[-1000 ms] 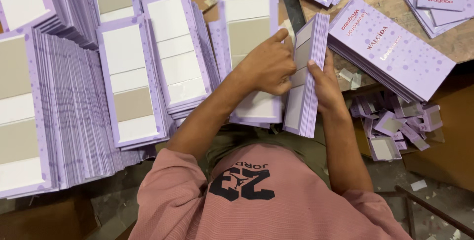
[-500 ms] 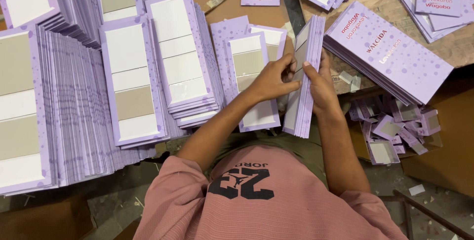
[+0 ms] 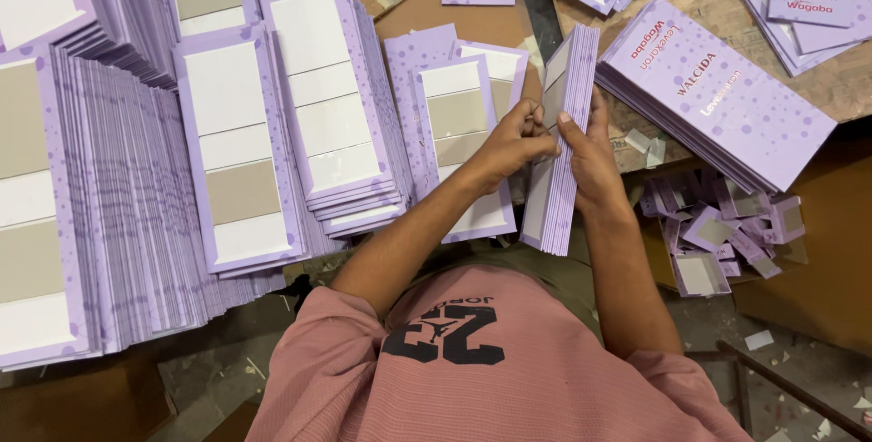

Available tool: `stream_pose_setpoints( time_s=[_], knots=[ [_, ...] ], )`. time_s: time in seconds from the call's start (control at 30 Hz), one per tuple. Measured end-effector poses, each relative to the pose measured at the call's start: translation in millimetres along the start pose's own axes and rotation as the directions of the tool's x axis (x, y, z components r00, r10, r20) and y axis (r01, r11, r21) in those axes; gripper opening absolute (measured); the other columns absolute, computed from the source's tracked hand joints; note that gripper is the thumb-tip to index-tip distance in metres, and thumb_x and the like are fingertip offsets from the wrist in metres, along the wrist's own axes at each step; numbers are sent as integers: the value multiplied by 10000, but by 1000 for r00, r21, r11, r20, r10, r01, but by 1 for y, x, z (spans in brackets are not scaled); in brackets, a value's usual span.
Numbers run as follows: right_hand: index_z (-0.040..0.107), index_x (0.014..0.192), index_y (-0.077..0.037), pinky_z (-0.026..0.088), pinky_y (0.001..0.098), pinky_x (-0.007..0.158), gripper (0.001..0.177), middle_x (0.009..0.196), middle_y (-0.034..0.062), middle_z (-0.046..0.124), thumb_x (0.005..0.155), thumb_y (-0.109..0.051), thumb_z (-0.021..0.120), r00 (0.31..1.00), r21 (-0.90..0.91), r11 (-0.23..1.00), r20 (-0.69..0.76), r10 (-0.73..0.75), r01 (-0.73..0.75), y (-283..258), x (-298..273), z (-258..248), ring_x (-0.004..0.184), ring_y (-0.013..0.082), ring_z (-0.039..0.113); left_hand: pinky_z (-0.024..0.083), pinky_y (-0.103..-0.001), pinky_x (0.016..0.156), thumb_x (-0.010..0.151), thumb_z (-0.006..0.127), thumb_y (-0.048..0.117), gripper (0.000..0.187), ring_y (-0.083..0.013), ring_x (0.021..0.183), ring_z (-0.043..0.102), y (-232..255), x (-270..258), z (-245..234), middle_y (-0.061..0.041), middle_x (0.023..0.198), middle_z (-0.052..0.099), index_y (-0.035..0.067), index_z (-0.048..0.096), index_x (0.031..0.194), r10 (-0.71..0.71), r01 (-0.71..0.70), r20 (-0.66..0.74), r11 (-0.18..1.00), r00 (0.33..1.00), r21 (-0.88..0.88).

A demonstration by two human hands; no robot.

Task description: The person sits on the floor at a low table and repeatedly picks up purple rectangular paper sheets from a large stack. They separate small batches, align the edges, and place them into a growing finished stack on the right side of the table.

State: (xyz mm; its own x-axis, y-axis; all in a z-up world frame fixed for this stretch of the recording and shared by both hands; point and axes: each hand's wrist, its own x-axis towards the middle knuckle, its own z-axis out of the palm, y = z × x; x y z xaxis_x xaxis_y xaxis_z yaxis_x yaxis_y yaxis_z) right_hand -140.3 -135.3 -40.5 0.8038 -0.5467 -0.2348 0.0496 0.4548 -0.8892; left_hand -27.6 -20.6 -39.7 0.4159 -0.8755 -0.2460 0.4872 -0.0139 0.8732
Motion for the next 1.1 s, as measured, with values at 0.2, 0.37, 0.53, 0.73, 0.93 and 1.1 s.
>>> stream_pose_setpoints(
  time_s=[0.2,0.37,0.53,0.73,0.93,1.1],
  knots=[
    [164,1614,-139,450,375,1135,714,1518,160,458,1042,-159,590,1000,-2,1000,4,18,-18,3,1,-2,1361,236,504,406,-263,507,766,705,107,392,-123,589,497,0,8,3,-65,729,567,65,418,1030,-93,93,-86,996,992,-5],
    [170,1623,-138,411,398,1168,714,1542,166,436,1047,-153,592,1000,-47,999,6,-15,15,2,3,-2,1393,251,468,486,-342,474,780,689,126,360,-191,616,592,13,-3,-4,-85,761,597,7,455,1026,28,40,-222,954,975,297],
    [154,1615,-135,418,440,1179,711,1560,173,411,1049,-154,584,999,-34,999,33,-24,26,1,-1,0,1422,280,452,577,-499,736,838,546,64,425,-443,780,732,42,-29,2,-300,900,690,-71,480,1236,279,-50,-239,740,930,670],
    [136,1619,-143,417,441,1168,731,1573,176,406,1036,-164,576,1000,-86,996,-17,17,-19,-1,0,1,1421,294,455,569,-557,753,932,597,165,650,-513,839,699,82,-57,30,-370,1082,641,-74,375,1495,409,96,-293,438,864,894],
    [151,1622,-133,402,429,1186,726,1586,163,389,1041,-146,586,1000,-58,998,5,-8,8,-1,-1,2,1433,280,440,597,-514,685,861,582,205,805,-470,818,709,71,-45,27,-339,1092,614,-103,261,1531,220,371,-439,292,871,882],
    [185,1620,-127,378,411,1202,698,1569,153,406,1054,-142,593,999,-40,999,0,-33,33,1,-1,-2,1427,257,437,555,-512,746,1020,617,394,671,-458,896,701,37,-33,25,-292,1012,663,-69,409,1459,285,57,-235,518,929,853]
  ],
)
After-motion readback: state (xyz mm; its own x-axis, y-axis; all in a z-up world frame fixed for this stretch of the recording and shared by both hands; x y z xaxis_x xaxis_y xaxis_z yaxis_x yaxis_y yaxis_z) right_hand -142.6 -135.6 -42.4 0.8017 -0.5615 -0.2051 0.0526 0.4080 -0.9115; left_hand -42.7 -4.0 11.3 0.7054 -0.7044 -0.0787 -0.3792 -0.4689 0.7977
